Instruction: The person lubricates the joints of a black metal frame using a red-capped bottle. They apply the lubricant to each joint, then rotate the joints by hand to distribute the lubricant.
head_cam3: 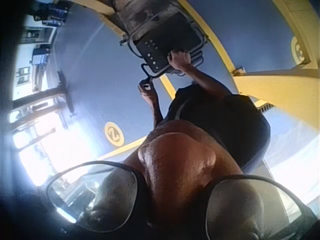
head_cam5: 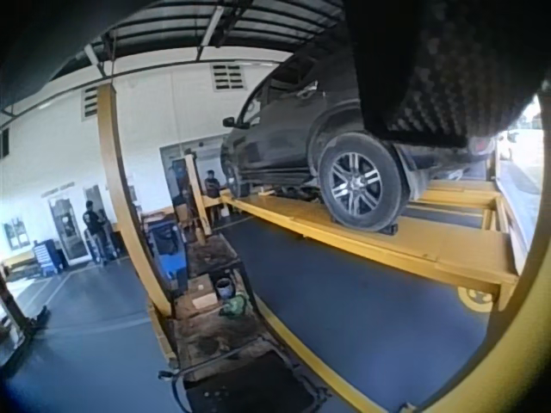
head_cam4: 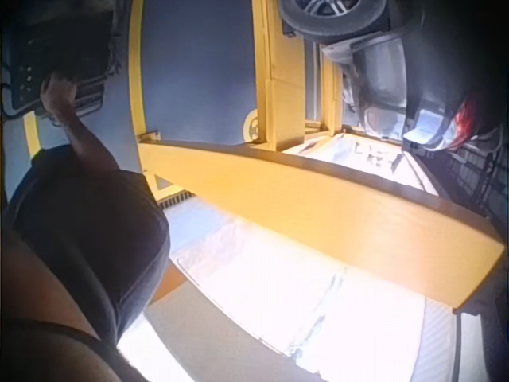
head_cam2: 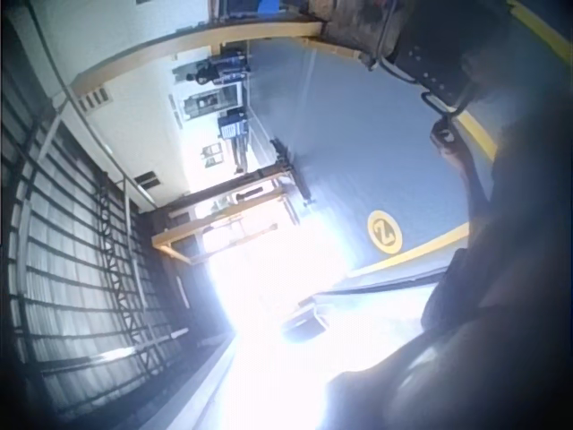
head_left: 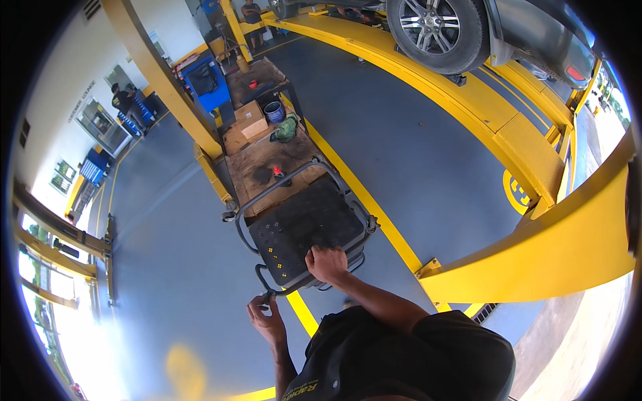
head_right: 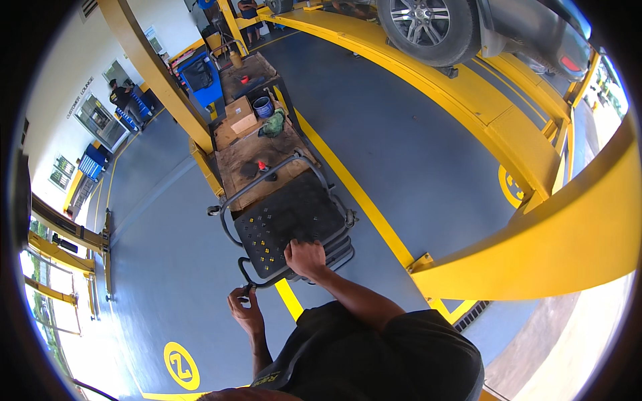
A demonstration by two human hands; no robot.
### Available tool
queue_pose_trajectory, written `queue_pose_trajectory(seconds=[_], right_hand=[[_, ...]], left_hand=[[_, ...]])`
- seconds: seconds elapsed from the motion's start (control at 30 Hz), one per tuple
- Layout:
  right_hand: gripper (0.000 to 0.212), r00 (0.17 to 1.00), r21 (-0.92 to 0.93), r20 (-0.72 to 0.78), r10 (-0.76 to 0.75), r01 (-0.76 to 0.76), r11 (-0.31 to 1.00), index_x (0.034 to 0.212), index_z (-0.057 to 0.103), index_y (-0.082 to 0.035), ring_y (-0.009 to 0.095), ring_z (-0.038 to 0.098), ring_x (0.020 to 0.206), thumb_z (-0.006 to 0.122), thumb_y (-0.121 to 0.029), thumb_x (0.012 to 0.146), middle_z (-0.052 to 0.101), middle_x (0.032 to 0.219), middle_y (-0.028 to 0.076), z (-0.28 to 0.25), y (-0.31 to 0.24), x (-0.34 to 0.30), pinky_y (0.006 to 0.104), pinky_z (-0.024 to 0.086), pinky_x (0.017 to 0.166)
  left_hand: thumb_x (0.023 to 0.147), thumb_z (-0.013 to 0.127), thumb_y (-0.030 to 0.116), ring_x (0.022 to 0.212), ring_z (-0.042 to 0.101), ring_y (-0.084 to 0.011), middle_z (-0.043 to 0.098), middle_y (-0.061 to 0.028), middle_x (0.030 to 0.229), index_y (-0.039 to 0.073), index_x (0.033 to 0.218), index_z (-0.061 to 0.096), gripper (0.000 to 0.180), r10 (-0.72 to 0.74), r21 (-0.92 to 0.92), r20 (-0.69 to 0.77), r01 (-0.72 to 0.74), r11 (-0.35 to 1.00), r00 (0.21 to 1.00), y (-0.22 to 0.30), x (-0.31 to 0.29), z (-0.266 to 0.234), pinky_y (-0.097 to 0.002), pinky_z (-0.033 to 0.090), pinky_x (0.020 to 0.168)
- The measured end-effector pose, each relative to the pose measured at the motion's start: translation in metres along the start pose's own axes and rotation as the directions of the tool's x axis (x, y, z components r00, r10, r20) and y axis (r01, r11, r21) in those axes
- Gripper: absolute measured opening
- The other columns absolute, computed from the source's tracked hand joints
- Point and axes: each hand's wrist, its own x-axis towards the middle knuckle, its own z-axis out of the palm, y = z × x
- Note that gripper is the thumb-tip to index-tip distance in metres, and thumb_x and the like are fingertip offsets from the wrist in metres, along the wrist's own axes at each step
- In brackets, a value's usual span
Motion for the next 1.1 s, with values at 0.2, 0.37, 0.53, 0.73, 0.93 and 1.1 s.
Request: queue_pose_trajectory(seconds=[0.2,0.37,0.53,0.73,0.93,1.1], right_hand=[[0.028,1.0,0.028,-0.019,-0.013,0.014,1.0,0.077,0.068,-0.009,0.033,0.071,0.057,0.063,-0.028,0.097,0.073,0.067,0.013,-0.003,-0.004,-0.001,0.0497,0.056,0.07],[0.03,1.0,0.031,-0.006,0.025,-0.025,0.999,0.078,0.068,-0.008,0.034,0.072,0.06,0.063,-0.029,0.098,0.073,0.068,0.014,-0.003,-0.005,-0.001,0.051,0.058,0.072],[0.03,1.0,0.025,-0.017,0.024,-0.024,0.999,0.078,0.068,-0.007,0.034,0.073,0.061,0.063,-0.029,0.099,0.073,0.069,0.014,0.002,-0.002,0.0,0.0518,0.06,0.073],[0.029,0.999,0.004,-0.029,0.018,-0.018,1.0,0.076,0.068,-0.008,0.035,0.073,0.059,0.064,-0.028,0.098,0.072,0.067,0.014,0.001,-0.004,-0.002,0.0525,0.061,0.072],[0.029,0.999,0.021,-0.029,0.028,-0.028,0.999,0.077,0.068,-0.008,0.036,0.073,0.06,0.064,-0.028,0.097,0.072,0.066,0.015,0.003,-0.004,-0.001,0.0528,0.061,0.075],[0.029,0.997,0.02,-0.058,0.042,-0.041,0.999,0.078,0.069,-0.006,0.038,0.073,0.061,0.064,-0.028,0.097,0.072,0.067,0.017,0.004,-0.002,-0.002,0.0527,0.06,0.077]], left_hand=[[0.1,0.075,0.009,0.082,0.069,-0.0251,0.073,-0.0124,0.096,0.001,0.11,0.068,0.015,-0.187,0.023,-0.091,0.19,0.981,0.978,-0.034,-0.002,-0.002,-0.039,0.054,0.069],[0.106,0.07,0.02,0.089,0.071,-0.0247,0.078,-0.0095,0.093,0.002,0.106,0.074,0.018,-0.107,0.074,-0.002,0.106,0.992,0.994,0.004,0.021,0.02,-0.0435,0.055,0.081],[0.098,0.081,0.024,0.11,0.063,-0.031,0.07,-0.0082,0.121,0.008,0.101,0.072,0.018,0.011,0.342,0.023,-0.018,0.94,1.0,0.025,-0.001,0.011,-0.049,0.045,0.098],[0.096,0.083,0.023,0.103,0.064,-0.0335,0.065,-0.0109,0.117,0.007,0.104,0.062,0.028,-0.221,0.273,-0.206,0.273,0.922,0.953,-0.036,-0.021,0.004,-0.0466,0.051,0.085],[0.106,0.068,0.02,0.086,0.073,-0.0308,0.076,-0.0122,0.096,0.002,0.108,0.075,0.02,-0.243,0.021,-0.053,0.245,0.969,0.968,-0.019,0.01,0.014,-0.0435,0.056,0.072],[0.102,0.075,0.031,0.11,0.063,-0.0295,0.069,-0.0085,0.119,0.006,0.1,0.079,0.026,-0.145,0.3,0.076,0.116,0.947,0.987,0.023,0.013,0.023,-0.0488,0.048,0.092]])
